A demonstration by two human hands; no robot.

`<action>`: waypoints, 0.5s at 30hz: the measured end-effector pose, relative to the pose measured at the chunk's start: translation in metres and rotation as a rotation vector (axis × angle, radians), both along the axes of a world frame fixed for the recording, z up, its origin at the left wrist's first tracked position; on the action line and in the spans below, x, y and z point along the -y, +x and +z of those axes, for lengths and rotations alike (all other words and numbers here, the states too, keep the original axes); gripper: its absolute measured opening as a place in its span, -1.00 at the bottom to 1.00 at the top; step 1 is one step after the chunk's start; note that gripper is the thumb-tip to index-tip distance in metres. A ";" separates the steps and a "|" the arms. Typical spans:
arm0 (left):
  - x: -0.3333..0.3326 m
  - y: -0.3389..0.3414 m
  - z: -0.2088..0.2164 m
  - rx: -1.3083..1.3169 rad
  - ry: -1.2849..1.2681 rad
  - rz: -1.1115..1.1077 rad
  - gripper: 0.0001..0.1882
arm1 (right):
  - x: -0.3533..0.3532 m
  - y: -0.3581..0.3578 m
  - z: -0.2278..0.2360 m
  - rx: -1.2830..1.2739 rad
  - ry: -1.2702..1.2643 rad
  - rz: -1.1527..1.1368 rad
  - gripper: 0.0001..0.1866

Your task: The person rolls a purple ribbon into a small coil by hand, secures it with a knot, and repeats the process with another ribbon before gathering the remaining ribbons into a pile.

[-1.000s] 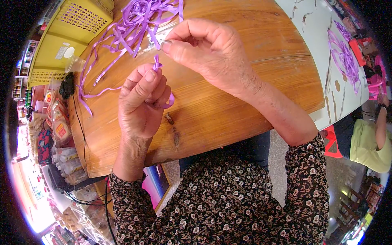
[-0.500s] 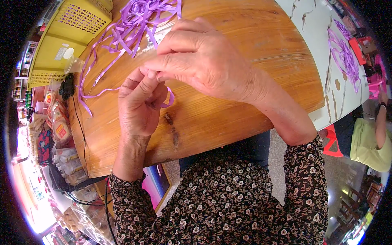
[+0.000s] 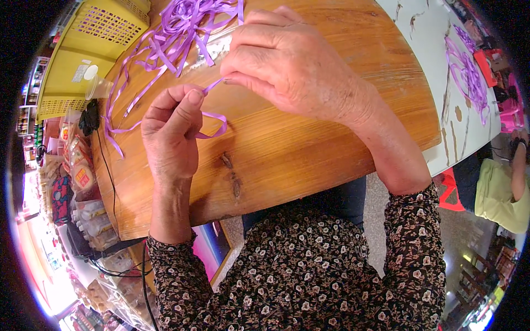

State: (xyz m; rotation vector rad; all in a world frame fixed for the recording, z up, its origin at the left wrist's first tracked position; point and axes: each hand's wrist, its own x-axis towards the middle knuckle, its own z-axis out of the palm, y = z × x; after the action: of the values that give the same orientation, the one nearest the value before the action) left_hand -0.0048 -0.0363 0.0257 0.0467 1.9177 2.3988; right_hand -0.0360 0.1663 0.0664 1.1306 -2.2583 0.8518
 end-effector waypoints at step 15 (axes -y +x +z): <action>0.000 -0.005 -0.005 0.093 0.082 -0.046 -0.93 | 0.002 -0.010 -0.026 0.040 -0.174 0.094 -0.69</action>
State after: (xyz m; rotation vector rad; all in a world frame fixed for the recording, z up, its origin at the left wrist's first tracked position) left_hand -0.0099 -0.0361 0.0209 -0.0165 1.7596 2.4038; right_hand -0.0459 0.1640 0.0406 1.1558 -2.1291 1.0945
